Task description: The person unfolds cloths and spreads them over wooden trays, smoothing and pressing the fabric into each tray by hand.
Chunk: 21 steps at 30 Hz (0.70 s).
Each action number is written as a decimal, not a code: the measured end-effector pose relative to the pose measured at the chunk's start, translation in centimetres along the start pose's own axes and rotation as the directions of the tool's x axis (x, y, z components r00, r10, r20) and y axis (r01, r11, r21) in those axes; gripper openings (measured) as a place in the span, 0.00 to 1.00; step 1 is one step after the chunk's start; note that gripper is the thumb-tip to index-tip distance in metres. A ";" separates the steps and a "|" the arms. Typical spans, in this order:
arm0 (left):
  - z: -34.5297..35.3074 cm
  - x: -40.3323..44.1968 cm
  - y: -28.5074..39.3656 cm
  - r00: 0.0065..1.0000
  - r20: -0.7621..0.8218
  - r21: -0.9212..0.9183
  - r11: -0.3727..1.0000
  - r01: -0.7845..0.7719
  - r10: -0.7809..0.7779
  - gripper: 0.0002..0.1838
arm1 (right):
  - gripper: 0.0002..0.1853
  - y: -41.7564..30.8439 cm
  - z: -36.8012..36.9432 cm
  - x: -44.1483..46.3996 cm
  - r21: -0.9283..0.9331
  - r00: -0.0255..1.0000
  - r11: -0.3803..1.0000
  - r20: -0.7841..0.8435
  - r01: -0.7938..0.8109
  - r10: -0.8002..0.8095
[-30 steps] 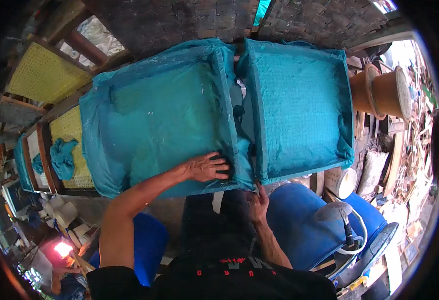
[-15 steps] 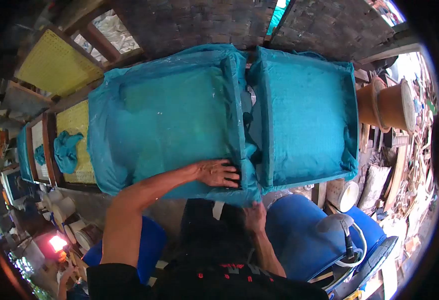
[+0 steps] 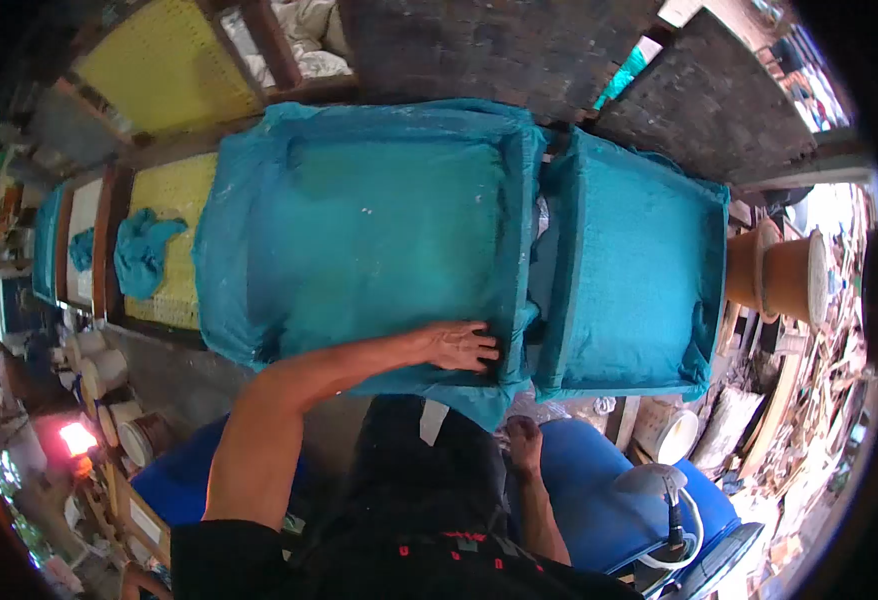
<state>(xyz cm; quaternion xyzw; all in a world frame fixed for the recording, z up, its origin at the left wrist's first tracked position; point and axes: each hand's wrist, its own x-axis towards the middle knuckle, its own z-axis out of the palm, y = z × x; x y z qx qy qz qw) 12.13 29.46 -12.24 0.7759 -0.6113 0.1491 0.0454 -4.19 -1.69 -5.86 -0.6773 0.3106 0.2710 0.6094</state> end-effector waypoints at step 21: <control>-16.5 -8.5 18.4 -0.870 0.447 -0.873 -0.315 -0.373 -0.208 0.34 | 0.22 -23.3 23.9 2.7 0.024 -0.106 -0.294 0.957 0.956 -0.268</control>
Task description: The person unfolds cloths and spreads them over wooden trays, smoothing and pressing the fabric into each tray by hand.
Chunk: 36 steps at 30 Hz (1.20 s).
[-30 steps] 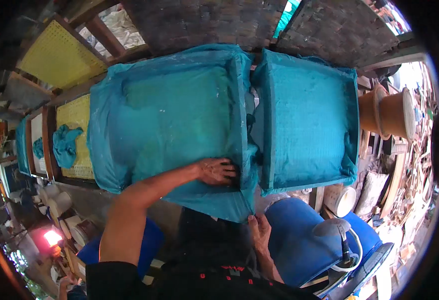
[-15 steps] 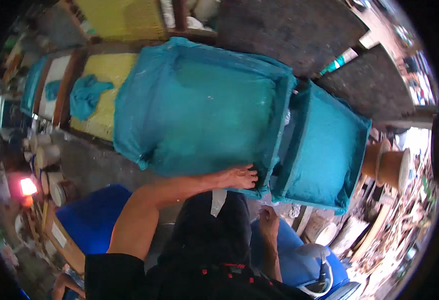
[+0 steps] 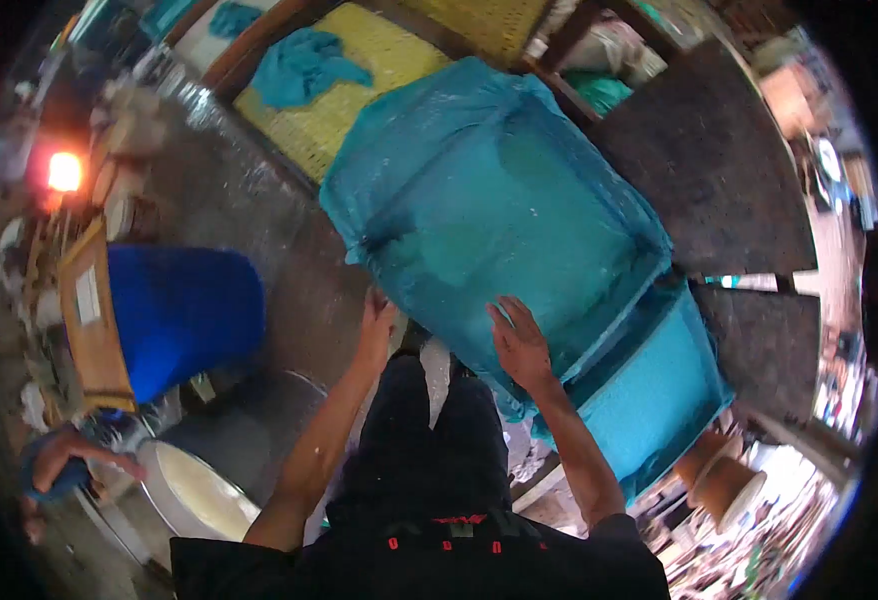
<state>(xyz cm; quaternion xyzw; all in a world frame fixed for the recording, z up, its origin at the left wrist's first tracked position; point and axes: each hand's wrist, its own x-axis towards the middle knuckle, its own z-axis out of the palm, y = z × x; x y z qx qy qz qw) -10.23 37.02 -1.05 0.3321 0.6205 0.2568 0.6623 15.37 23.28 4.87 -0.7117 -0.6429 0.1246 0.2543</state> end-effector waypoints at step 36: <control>-3.8 2.2 -1.1 0.955 -0.290 0.005 0.998 -0.065 0.064 0.24 | 0.29 2.1 10.5 14.0 0.040 0.606 0.732 0.532 0.680 -0.591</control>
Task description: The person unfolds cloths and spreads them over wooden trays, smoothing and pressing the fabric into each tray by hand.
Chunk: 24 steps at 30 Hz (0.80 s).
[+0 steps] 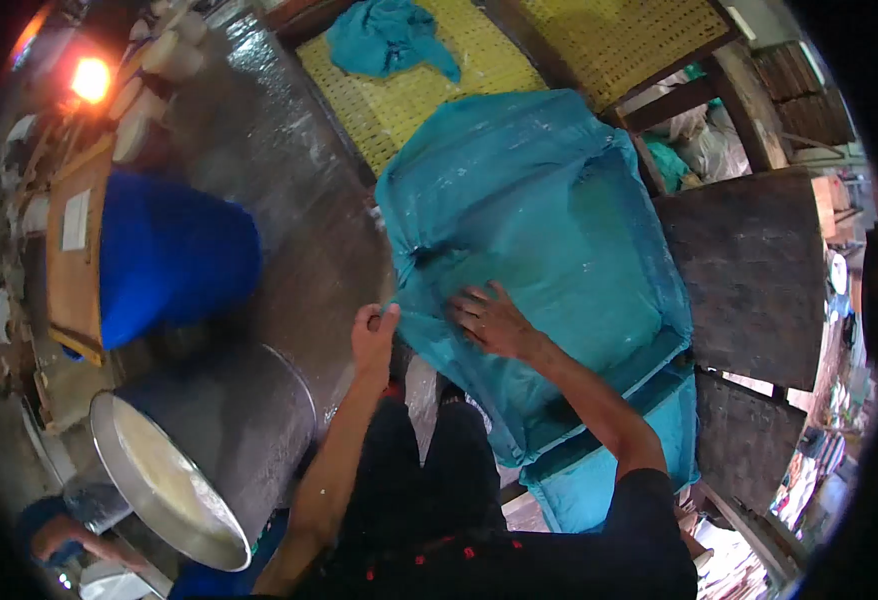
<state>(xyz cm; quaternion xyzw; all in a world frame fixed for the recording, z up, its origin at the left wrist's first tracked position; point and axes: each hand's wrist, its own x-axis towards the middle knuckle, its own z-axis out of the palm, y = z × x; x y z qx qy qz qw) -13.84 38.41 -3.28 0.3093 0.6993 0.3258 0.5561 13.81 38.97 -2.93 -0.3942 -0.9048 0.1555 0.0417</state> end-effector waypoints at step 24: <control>-0.9 1.8 5.4 0.550 0.026 0.577 0.437 -0.690 0.835 0.14 | 0.31 -1.1 -4.0 -0.3 0.419 0.841 0.898 -0.431 -0.135 0.328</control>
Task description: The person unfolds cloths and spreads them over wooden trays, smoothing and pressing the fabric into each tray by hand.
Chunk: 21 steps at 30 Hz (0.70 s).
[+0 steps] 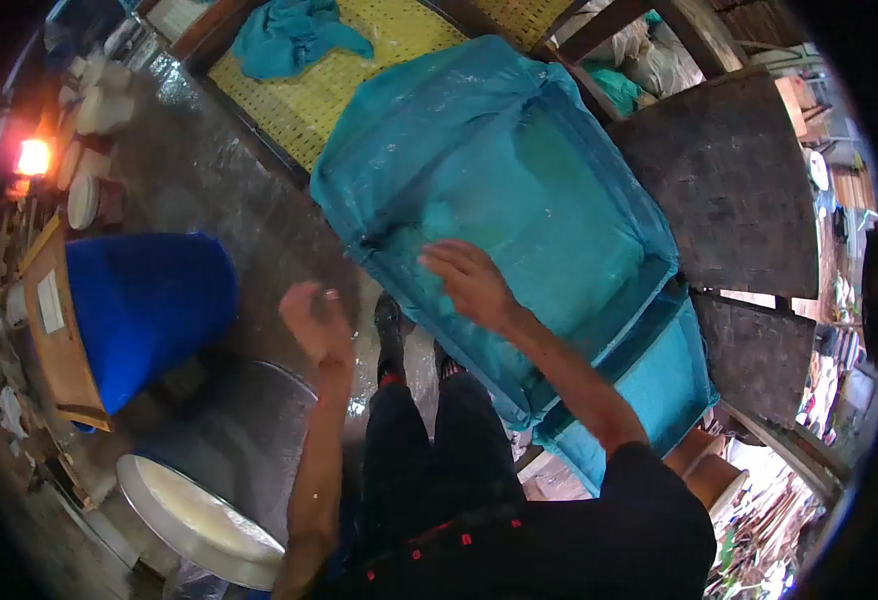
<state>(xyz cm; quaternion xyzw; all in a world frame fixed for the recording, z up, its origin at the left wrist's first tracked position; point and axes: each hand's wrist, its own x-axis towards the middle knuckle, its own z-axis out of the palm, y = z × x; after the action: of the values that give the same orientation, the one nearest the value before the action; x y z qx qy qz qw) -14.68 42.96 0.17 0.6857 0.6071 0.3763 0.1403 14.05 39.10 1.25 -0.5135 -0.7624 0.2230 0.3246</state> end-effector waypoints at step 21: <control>10.7 -1.0 11.9 0.161 0.945 -0.047 0.603 -0.797 0.286 0.60 | 0.54 -4.0 0.5 -16.9 -0.452 0.735 0.673 0.054 -0.585 0.675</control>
<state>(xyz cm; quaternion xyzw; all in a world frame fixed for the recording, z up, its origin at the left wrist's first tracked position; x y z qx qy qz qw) 1.36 42.18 0.33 0.9556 0.1986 -0.1845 0.1155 15.53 21.95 -0.86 -0.7740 -0.5957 0.2131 0.0281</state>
